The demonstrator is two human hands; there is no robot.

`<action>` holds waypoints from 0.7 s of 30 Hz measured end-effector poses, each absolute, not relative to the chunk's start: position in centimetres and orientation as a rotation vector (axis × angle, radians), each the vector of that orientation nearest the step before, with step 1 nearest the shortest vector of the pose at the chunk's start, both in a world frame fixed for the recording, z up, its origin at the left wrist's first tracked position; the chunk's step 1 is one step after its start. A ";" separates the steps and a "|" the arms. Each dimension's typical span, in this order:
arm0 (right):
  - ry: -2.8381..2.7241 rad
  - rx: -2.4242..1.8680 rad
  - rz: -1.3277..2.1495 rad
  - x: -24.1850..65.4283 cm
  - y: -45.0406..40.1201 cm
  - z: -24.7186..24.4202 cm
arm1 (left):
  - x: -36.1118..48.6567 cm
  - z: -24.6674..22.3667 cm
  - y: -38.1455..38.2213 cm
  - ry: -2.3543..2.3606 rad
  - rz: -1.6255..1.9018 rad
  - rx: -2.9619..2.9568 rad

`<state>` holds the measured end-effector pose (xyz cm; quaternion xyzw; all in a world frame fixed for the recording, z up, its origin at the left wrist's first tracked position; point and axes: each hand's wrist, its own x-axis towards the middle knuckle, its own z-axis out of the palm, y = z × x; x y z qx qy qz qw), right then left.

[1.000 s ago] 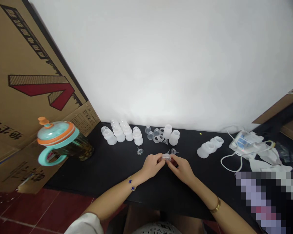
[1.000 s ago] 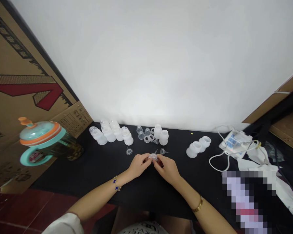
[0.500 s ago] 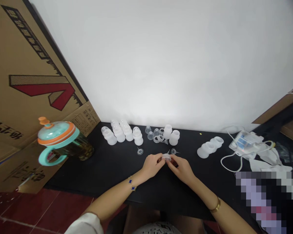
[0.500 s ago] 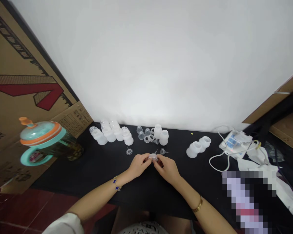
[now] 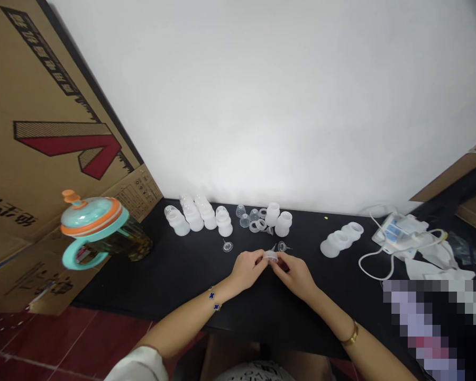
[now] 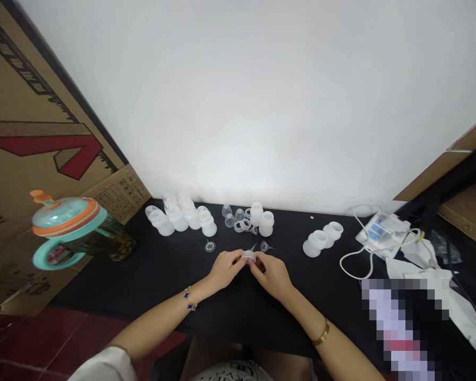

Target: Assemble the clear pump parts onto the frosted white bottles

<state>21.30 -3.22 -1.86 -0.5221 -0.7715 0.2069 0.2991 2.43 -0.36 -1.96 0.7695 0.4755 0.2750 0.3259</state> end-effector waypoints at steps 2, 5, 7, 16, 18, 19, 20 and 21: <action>-2.050 -1.387 0.549 21.3 -3.2 -1.8 | 2.4 -1.9 -0.4 1.250 0.728 2.018; -2.053 -1.383 0.547 21.2 -3.2 -1.7 | 2.4 -1.9 -0.4 1.249 0.721 2.027; -2.040 -1.381 0.556 21.2 -3.2 -1.6 | 2.4 -1.8 -0.4 1.238 0.712 2.038; -1.983 -1.371 0.573 21.4 -3.1 -1.9 | 2.4 -1.4 -0.6 1.211 0.724 2.031; -1.975 -1.369 0.575 21.4 -3.1 -1.9 | 2.5 -1.3 -0.6 1.174 0.718 1.999; -1.973 -1.367 0.577 21.4 -3.1 -1.9 | 2.5 -1.3 -0.6 1.155 0.717 1.982; -1.972 -1.364 0.578 21.4 -3.1 -1.9 | 2.5 -1.3 -0.5 1.139 0.718 1.966; -1.973 -1.361 0.578 21.4 -3.1 -1.9 | 2.5 -1.3 -0.5 1.125 0.719 1.950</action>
